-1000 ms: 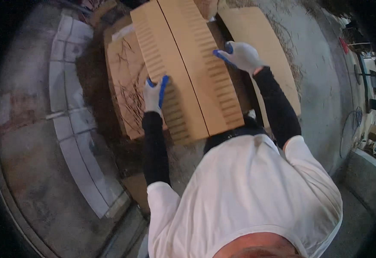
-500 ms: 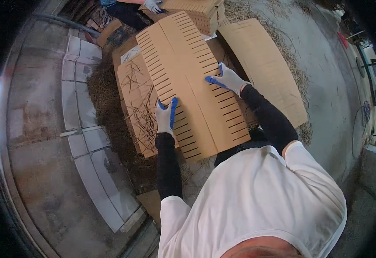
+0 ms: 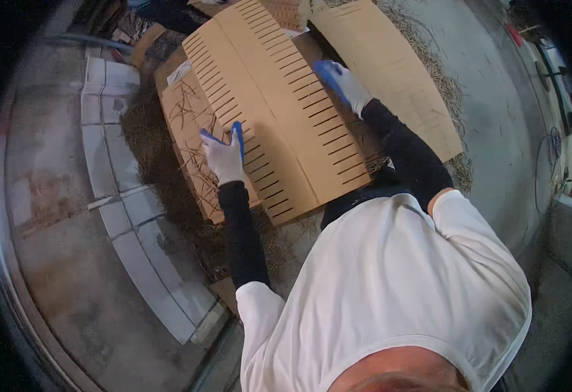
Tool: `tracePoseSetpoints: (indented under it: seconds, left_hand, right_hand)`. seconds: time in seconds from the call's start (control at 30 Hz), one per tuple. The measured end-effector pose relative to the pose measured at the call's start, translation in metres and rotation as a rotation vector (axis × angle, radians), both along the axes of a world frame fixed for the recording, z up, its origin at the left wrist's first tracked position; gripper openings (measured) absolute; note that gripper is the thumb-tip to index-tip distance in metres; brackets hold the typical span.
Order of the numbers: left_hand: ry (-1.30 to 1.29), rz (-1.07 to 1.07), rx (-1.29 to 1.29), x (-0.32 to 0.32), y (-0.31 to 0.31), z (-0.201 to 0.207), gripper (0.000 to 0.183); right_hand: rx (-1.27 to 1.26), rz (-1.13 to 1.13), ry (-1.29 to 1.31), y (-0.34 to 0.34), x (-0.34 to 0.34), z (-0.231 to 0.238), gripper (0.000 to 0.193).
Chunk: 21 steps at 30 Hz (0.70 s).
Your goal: Stacking and organizing pieces of corrugated cardboard in a storage or production area.
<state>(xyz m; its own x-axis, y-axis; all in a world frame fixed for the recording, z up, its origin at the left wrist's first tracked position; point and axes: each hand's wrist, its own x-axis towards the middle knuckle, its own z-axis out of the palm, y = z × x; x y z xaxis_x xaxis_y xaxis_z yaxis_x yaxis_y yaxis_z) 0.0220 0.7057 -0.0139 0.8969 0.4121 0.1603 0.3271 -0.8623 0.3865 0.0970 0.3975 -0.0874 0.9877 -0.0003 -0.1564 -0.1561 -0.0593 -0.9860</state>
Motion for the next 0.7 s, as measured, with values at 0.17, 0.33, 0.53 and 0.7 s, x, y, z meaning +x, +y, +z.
tracePoseSetpoints:
  seconds: [0.17,0.33,0.53,0.7]
  left_hand:
    - [-0.144,-0.592,0.399,-0.004,-0.064,0.034,0.088]
    - [0.058,-0.788,0.379,-0.008,-0.077,0.017,0.076]
    - [0.073,-0.805,0.277,-0.002,-0.075,0.008,0.074]
    - [0.144,-0.840,0.267,-0.001,-0.080,0.020,0.075]
  right_hand:
    - [-0.693,-0.102,-0.440,0.034,-0.028,0.015,0.056]
    - [-0.476,-0.047,-0.347,0.005,-0.023,0.011,0.028]
    - [-0.377,-0.245,-0.105,-0.119,-0.060,-0.005,0.025]
    - [-0.844,-0.394,-0.052,-0.271,-0.125,-0.031,0.061]
